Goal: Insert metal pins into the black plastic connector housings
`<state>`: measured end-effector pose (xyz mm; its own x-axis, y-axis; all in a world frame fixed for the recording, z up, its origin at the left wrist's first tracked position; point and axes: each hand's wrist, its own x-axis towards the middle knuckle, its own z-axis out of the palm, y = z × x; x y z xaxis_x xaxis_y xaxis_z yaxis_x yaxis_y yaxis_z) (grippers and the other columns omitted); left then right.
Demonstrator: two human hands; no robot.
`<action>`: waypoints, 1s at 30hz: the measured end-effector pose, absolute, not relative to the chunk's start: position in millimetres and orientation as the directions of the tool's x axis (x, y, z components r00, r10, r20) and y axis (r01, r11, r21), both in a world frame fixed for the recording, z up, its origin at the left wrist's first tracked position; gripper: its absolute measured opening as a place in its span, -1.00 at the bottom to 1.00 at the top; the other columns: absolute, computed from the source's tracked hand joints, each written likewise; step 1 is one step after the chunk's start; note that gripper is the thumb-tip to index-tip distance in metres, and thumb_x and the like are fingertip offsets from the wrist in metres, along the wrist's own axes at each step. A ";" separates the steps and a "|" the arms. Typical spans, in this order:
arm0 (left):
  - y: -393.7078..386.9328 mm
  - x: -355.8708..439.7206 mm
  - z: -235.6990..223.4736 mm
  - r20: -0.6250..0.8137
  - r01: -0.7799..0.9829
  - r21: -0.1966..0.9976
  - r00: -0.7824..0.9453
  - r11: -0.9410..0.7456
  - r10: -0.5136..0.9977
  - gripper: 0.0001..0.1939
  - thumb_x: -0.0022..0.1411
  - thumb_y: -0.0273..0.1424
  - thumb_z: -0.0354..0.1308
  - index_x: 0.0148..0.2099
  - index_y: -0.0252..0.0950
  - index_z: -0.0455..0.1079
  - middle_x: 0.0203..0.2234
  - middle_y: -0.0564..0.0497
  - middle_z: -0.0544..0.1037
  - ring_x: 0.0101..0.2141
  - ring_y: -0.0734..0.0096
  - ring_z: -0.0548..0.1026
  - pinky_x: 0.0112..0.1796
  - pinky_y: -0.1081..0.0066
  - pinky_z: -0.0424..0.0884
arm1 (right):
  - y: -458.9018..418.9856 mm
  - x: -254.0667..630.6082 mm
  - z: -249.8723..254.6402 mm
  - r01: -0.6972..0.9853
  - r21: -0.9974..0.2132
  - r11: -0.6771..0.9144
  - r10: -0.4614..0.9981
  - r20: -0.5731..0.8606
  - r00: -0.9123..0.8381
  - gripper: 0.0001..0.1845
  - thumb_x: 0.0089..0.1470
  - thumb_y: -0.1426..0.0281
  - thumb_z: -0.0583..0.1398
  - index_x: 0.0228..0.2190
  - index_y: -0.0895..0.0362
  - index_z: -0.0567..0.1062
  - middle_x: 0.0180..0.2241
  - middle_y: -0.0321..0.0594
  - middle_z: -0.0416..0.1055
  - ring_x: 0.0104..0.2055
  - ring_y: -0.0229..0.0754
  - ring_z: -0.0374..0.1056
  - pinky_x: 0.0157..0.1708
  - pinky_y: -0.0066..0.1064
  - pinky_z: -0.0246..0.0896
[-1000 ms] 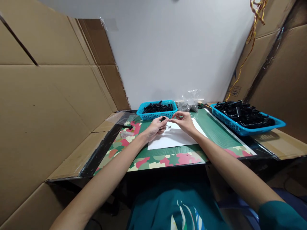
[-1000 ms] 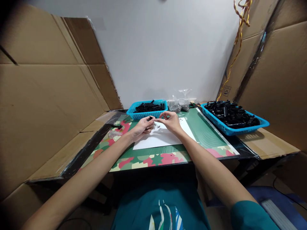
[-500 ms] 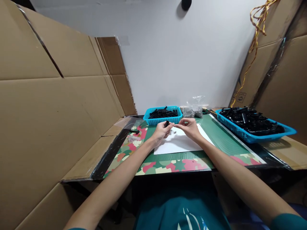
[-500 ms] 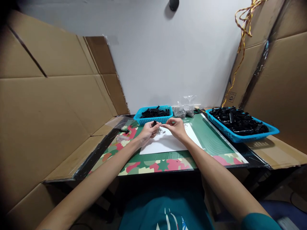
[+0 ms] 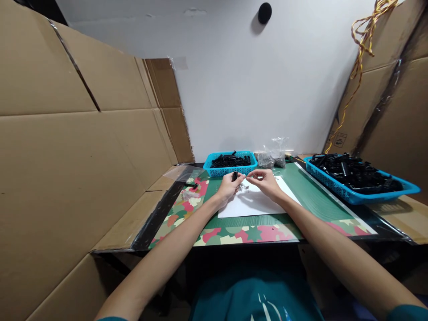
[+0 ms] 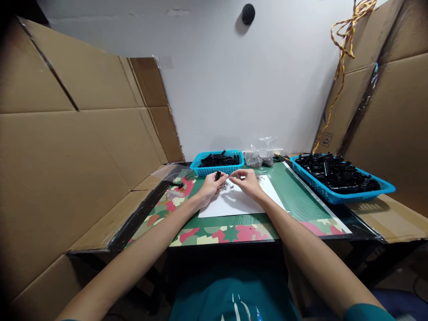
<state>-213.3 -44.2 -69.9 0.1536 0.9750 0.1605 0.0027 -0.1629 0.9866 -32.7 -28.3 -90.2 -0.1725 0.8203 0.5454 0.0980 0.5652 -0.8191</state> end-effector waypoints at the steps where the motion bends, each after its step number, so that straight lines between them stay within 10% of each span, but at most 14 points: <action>1: -44.7 -213.1 -69.7 0.153 0.005 0.988 0.159 -0.156 0.975 -0.43 0.01 0.03 0.50 -0.27 -0.31 0.38 -0.66 0.23 0.21 -0.68 0.65 0.12 -0.63 0.52 -0.10 | -27.2 -32.5 -91.1 0.105 -0.817 0.567 0.820 0.546 -0.171 -0.65 0.06 0.10 0.35 -0.42 0.17 0.65 -0.56 -0.32 0.23 -0.45 -0.24 0.08 -0.42 -0.37 0.00; 11: -41.0 -216.3 -68.5 -0.006 -0.091 0.995 0.249 0.030 0.968 -0.58 0.21 -0.09 0.37 -0.09 -0.29 0.42 -0.61 0.22 0.23 -0.69 0.65 0.03 -0.66 0.58 -0.19 | -29.1 -31.7 -87.0 0.054 -0.861 0.505 0.858 0.495 -0.136 -0.58 0.03 0.02 0.37 -0.44 0.16 0.62 -0.52 -0.28 0.33 -0.46 -0.24 0.10 -0.48 -0.38 -0.03; 20: -31.7 -214.1 -73.4 0.007 -0.334 0.939 0.254 0.081 0.967 -0.81 0.44 -0.39 0.16 0.00 -0.42 0.42 -0.40 -0.02 0.47 -0.53 0.50 0.37 -0.55 0.49 0.28 | -28.7 -31.3 -88.7 0.115 -0.826 0.552 0.833 0.538 -0.131 -0.69 0.03 0.14 0.33 -0.45 0.16 0.61 -0.54 -0.30 0.30 -0.46 -0.24 0.12 -0.43 -0.37 0.02; 30: -28.1 -217.0 -79.5 0.089 -0.065 0.995 0.232 -0.075 0.969 -0.53 0.38 -0.01 0.25 -0.07 -0.39 0.49 -0.55 0.03 0.49 -0.64 0.53 0.37 -0.59 0.53 0.24 | -31.2 -30.4 -96.7 0.456 -0.517 0.724 0.622 0.775 -0.109 -0.84 0.11 0.36 0.22 -0.43 0.13 0.60 -0.62 -0.36 0.22 -0.55 -0.28 0.05 -0.45 -0.39 -0.01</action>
